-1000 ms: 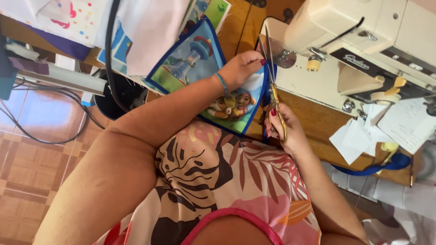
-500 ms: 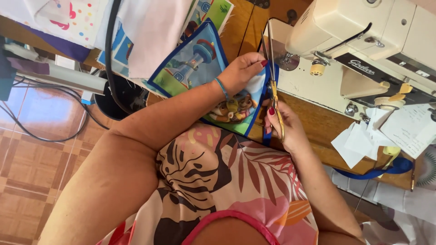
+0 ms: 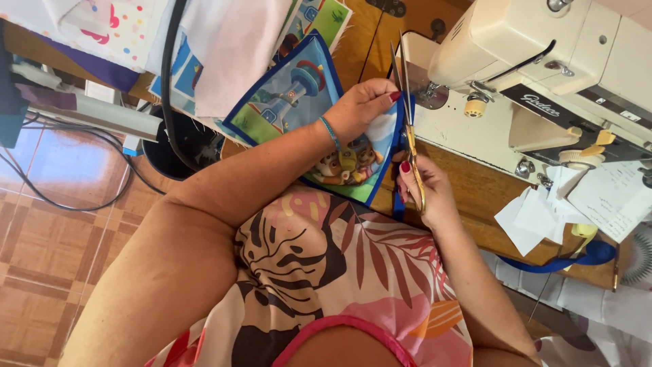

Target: Trimming the edges of a small printed fabric panel using scissors at a sewing workstation.

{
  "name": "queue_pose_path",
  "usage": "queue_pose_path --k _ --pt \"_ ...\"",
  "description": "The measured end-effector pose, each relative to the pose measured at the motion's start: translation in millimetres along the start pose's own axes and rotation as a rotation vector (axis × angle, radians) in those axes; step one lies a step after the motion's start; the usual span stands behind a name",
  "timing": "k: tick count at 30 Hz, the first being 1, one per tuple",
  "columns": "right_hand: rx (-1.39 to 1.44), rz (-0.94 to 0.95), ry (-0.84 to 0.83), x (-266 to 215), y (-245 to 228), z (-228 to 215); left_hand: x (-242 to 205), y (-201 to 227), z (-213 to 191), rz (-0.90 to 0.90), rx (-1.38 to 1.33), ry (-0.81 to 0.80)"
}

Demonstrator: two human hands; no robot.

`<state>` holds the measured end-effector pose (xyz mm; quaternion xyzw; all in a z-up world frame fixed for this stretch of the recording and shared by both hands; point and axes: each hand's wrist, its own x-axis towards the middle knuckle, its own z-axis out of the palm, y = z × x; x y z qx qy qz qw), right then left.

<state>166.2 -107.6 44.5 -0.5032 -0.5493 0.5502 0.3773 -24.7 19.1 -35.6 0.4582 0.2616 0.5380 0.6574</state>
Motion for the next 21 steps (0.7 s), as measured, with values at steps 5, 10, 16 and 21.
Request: queue_pose_path --k 5,10,16,21 --pt "0.007 0.012 -0.007 2 14 -8 -4 13 -7 0.044 0.112 -0.014" --pt "0.031 0.018 -0.04 7 25 -15 -22 74 -3 0.152 0.426 -0.067" --pt "-0.083 -0.067 -0.057 29 20 -24 -50 155 44 0.502 0.78 -0.301" --pt "0.052 -0.203 -0.155 66 11 -18 -85 177 92 1.043 1.159 -0.358"
